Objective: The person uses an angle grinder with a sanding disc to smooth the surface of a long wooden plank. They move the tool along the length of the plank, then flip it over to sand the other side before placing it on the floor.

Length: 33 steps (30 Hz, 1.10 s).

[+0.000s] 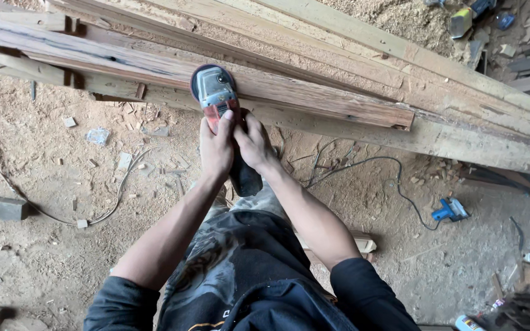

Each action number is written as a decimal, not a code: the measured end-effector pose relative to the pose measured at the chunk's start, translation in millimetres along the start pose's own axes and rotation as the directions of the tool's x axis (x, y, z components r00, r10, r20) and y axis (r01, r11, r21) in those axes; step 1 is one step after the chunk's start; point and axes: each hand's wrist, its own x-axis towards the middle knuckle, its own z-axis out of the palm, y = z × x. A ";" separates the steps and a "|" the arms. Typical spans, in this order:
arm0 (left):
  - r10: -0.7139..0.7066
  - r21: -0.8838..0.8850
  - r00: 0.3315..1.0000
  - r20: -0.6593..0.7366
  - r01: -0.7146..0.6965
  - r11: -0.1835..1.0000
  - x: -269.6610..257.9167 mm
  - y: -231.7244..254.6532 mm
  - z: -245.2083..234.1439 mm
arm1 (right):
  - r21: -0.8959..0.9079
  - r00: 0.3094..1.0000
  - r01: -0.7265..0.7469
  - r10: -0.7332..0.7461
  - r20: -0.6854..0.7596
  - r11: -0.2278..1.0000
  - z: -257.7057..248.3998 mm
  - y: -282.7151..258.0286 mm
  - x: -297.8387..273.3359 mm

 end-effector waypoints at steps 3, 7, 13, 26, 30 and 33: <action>-0.012 0.011 0.996 0.087 0.012 1.000 -13.2 -2.6 21.7 | 0.095 0.996 0.021 -0.012 -0.091 0.995 -23.4 27.7 -12.2; -0.119 0.063 0.975 0.186 0.109 0.992 -38.2 -8.6 64.4 | 0.090 0.986 0.015 0.001 -0.167 0.996 -70.1 50.0 -40.1; -0.251 0.176 0.927 0.279 0.208 0.962 -68.6 -8.5 119.8 | 0.125 0.960 -0.034 0.067 -0.273 0.992 -128.0 80.7 -69.9; -0.266 0.238 0.895 0.359 0.187 0.953 -121.0 -23.5 240.0 | 0.198 0.917 -0.057 0.130 -0.377 0.979 -245.9 127.6 -108.9; -0.278 0.256 0.885 0.373 0.190 0.948 -136.1 -32.3 276.0 | 0.223 0.898 -0.074 0.163 -0.410 0.972 -278.8 139.1 -118.9; -0.292 0.260 0.871 0.395 0.198 0.945 -146.1 -37.2 301.0 | 0.233 0.881 -0.079 0.178 -0.438 0.969 -303.1 160.5 -129.7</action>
